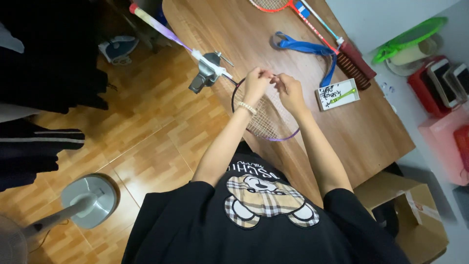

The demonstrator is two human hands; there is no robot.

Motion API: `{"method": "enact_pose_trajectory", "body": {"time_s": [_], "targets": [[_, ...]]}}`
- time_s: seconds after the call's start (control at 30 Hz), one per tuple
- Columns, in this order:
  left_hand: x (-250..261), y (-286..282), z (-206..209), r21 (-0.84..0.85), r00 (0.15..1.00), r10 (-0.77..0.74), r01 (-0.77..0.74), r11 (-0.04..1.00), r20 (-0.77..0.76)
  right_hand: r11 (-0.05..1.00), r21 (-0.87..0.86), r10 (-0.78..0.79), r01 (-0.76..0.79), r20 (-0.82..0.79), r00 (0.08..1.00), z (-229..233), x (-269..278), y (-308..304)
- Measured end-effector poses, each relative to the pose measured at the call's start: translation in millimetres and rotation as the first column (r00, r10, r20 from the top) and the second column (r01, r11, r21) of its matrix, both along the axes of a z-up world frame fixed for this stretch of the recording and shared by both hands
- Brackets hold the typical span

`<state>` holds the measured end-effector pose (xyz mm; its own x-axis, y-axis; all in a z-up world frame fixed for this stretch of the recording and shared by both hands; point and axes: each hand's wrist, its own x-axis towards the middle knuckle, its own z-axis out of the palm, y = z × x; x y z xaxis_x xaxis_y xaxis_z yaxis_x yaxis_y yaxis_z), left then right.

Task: Manually threading and tensioning strings on a badminton racket.

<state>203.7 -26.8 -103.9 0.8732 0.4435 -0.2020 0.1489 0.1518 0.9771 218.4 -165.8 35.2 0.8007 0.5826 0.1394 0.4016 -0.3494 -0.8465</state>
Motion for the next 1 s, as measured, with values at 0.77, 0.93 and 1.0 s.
{"method": "enact_pose_trajectory", "body": {"time_s": [0.77,0.93,1.0], "targets": [[27.4,-0.9,70.9,0.321,0.952,-0.301,0.269,0.908,0.055,0.996,0.043,-0.077,0.073,0.083,0.994,33.2,16.0,-51.6],[30.1,0.0,83.7,0.122,0.973,-0.229,0.228,0.966,-0.009,0.999,-0.033,-0.038,0.035,-0.093,0.995,1.3,17.0,-6.7],[27.8,-1.8,79.4,0.1,0.979,-0.201,0.198,0.975,0.015,0.971,0.08,-0.191,0.227,-0.312,0.93,-50.9,28.5,-3.2]]}}
